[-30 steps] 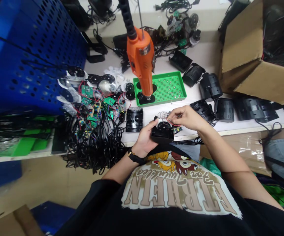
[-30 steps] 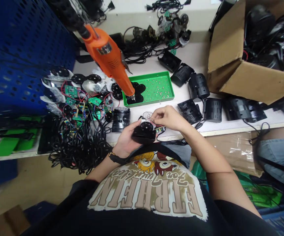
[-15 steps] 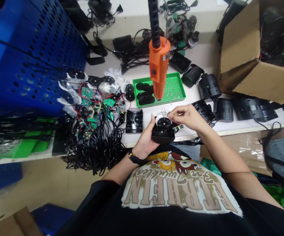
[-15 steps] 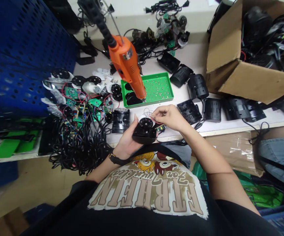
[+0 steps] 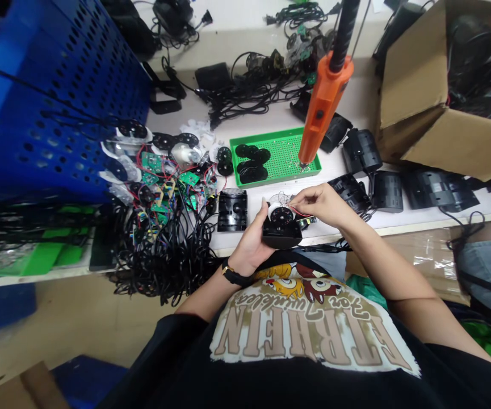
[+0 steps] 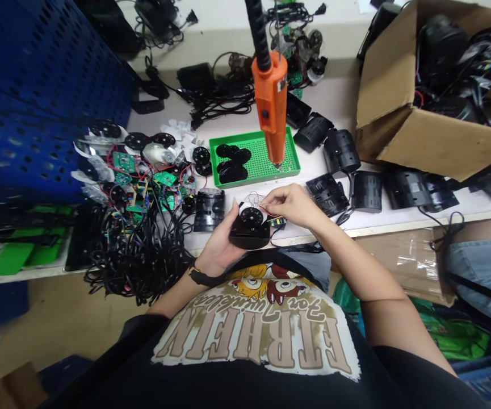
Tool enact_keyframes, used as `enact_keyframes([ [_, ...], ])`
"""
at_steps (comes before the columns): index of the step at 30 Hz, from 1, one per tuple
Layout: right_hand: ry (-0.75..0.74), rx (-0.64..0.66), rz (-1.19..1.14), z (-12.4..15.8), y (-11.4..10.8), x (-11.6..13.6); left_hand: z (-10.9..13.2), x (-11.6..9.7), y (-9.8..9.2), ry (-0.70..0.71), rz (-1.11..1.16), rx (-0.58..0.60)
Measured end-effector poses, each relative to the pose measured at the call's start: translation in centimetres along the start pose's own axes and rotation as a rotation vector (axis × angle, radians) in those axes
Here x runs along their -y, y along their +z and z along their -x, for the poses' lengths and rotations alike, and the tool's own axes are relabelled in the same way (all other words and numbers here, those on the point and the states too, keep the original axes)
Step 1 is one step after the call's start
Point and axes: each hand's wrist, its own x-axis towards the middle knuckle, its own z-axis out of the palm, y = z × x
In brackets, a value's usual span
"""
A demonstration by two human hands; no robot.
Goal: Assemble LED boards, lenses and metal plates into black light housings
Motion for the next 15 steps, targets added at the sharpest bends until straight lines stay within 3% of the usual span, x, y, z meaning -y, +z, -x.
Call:
enact_keyframes([
  [15, -0.015, 0.007, 0.007, 0.17, 0.05, 0.78, 0.03, -0.29, -0.02, -0.026, -0.008, -0.005],
])
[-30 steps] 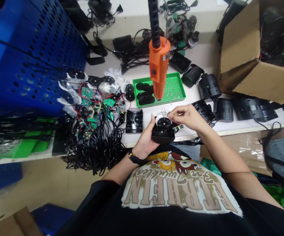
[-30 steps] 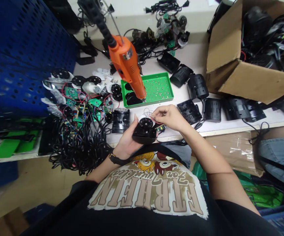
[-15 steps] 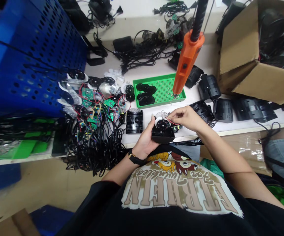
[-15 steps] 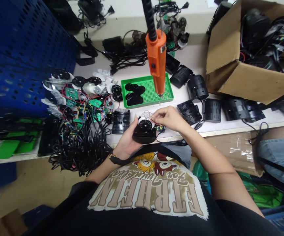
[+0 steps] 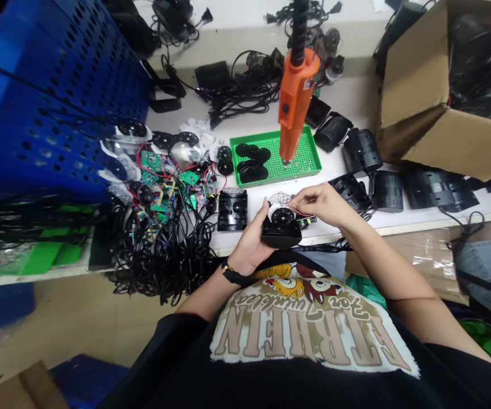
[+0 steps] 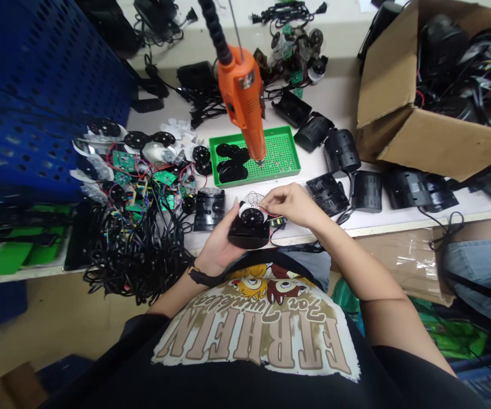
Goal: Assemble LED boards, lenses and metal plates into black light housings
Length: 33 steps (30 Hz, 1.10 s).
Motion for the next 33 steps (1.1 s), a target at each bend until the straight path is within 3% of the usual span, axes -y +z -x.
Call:
enact_keyframes([
  [33, 0.058, 0.030, 0.005, -0.15, 0.19, -0.45, 0.02, 0.26, 0.23, 0.012, 0.039, -0.099],
])
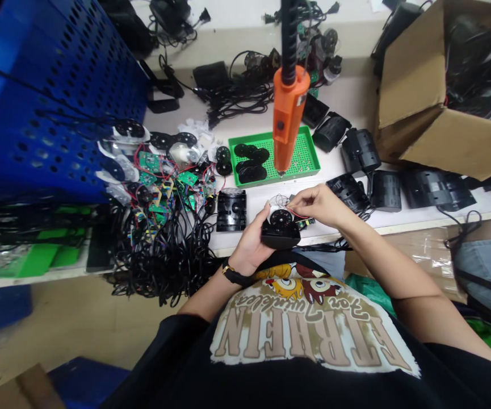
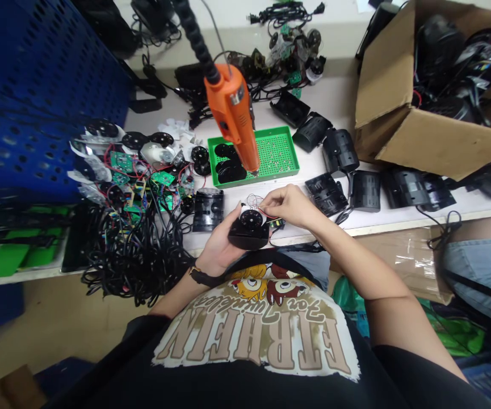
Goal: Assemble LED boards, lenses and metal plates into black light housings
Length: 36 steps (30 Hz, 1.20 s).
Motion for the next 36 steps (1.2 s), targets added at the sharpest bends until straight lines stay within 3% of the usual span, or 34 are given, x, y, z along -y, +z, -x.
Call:
enact_keyframes([
  [11, -0.039, 0.054, 0.073, -0.1, -0.1, 0.5, -0.7, 0.0, -1.3, 0.004, -0.005, 0.062],
  [27, -0.087, 0.115, 0.191, -0.1, -0.4, 1.1, -0.4, 0.3, -0.7, 0.026, -0.021, 0.055],
  [30, -0.100, 0.100, 0.099, 0.1, -0.3, 1.4, 0.0, -0.3, -0.5, 0.111, -0.038, 0.066],
  [34, -0.174, -0.035, -0.177, 0.9, 0.1, 0.8, 0.9, -2.1, -0.2, 0.347, -0.039, 0.085],
  [36, -0.200, 0.004, -0.253, 1.4, 0.8, 0.0, 1.4, -2.9, -0.1, 0.406, -0.033, 0.092],
])
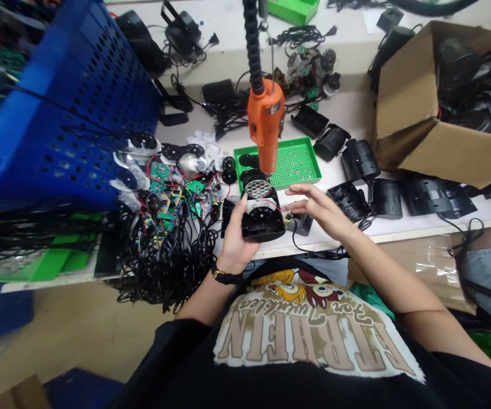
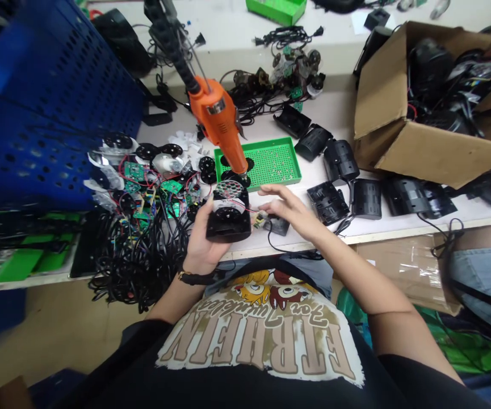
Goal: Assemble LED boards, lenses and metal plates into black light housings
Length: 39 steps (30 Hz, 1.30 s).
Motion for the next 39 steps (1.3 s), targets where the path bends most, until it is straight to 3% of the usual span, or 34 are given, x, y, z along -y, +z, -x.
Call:
enact_keyframes([
  [4, -0.025, 0.073, -0.015, 1.0, 1.7, -1.7, 0.4, -0.9, 0.2, -0.016, -0.004, 0.049],
  [9, 0.002, -0.124, 0.016, 1.4, 3.5, -2.9, 0.8, -0.9, -0.3, 0.016, -0.032, 0.050],
  [12, 0.019, -0.188, 0.023, 2.2, 3.5, -2.8, 0.8, -0.8, -0.9, 0.121, -0.025, 0.028],
  [16, -0.087, -0.336, 0.226, 3.8, 3.3, -0.6, 0.6, 0.0, -1.5, 0.351, -0.044, -0.008],
  [20, -0.294, -0.221, 0.545, 4.3, 4.1, 2.5, 0.6, 1.2, -1.7, 0.346, -0.113, 0.005],
  [24, -0.460, -0.043, 0.758, 3.4, 5.1, 3.7, 0.8, 2.1, -1.7, 0.299, -0.121, 0.050],
  [29, -0.519, 0.131, 0.976, 2.6, 5.5, 3.6, 0.7, 2.2, -2.0, 0.332, -0.089, -0.008],
  [36, -0.527, 0.207, 1.153, 2.5, 6.0, 3.4, 0.3, 2.5, -2.4, 0.387, -0.160, 0.045],
  [39, -0.477, 0.167, 1.247, 2.7, 6.5, 3.2, 0.1, 2.8, -2.5, 0.384, -0.202, 0.059],
])
